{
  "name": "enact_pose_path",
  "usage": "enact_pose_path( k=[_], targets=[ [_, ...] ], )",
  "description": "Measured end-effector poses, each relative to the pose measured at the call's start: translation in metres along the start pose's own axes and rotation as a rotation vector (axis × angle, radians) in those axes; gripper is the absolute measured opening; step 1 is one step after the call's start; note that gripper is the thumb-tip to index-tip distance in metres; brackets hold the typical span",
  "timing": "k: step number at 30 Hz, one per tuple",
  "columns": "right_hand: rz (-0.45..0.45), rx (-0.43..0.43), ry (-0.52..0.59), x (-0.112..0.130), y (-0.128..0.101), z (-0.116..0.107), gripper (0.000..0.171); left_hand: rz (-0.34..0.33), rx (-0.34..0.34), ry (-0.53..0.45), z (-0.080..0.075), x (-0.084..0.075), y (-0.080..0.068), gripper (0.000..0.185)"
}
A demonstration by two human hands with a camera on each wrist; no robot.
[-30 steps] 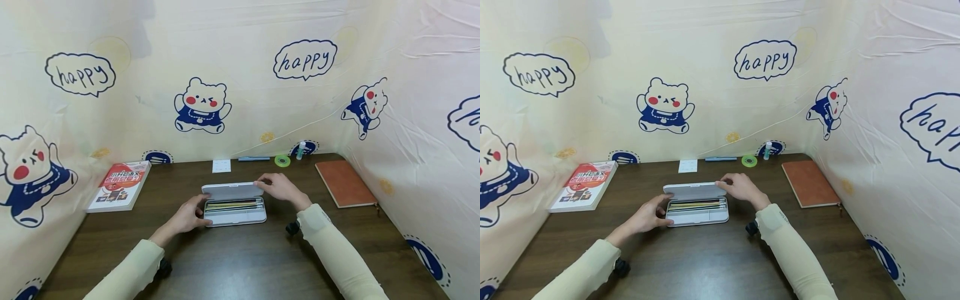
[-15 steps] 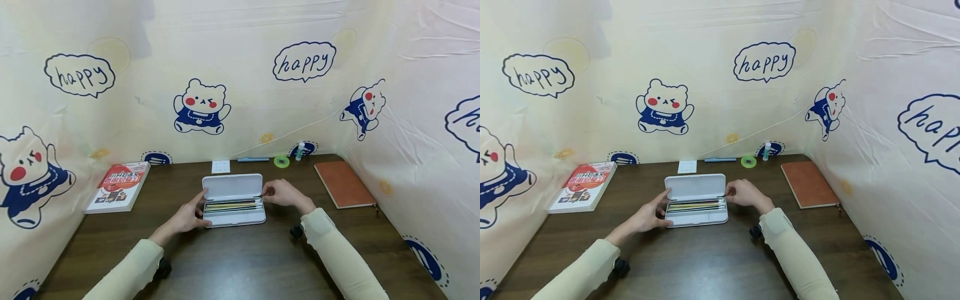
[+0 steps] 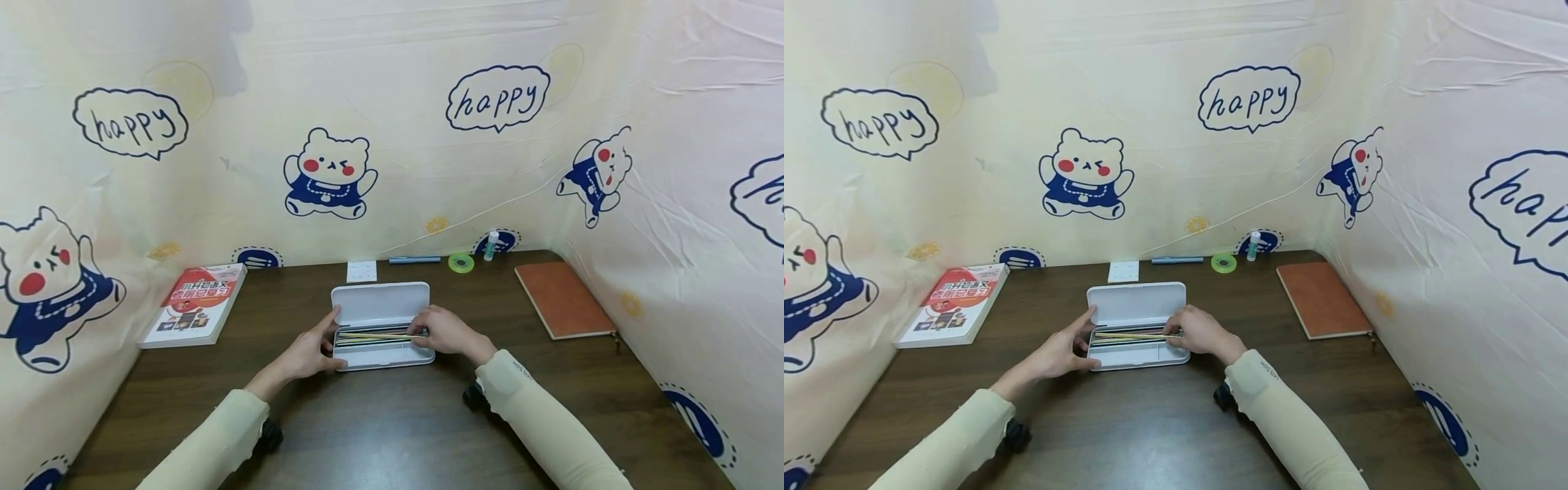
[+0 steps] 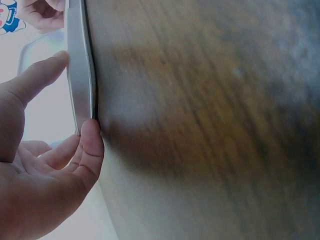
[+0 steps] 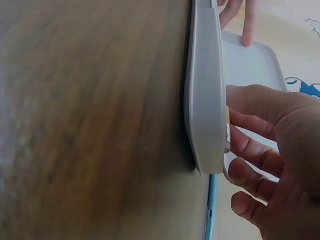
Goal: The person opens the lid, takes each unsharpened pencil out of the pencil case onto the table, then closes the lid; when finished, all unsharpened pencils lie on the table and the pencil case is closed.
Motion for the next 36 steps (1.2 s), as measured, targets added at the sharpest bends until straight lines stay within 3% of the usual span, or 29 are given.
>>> enact_pose_path(
  k=[6, 24, 36],
  targets=[
    [-0.053, -0.015, -0.014, 0.002, 0.002, -0.002, 0.005, -0.015, 0.004, -0.003, -0.002, 0.001, 0.000, 0.118],
    [-0.009, 0.015, 0.054, 0.001, 0.007, 0.000, 0.007, 0.007, 0.016, -0.016, -0.009, 0.010, -0.002, 0.118],
    [0.106, -0.039, 0.147, -0.035, -0.011, -0.016, 0.007, 0.006, 0.026, -0.025, -0.013, 0.010, -0.003, 0.117]
  ],
)
Point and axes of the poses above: each hand's wrist, its own y-axis towards the middle knuckle, its own z-axis out of the palm, x = y × z, the point moved 1 cm from there along y, towards the middle knuckle, and after that the axes turned 9 degrees about -y, right-handed, at the moved point
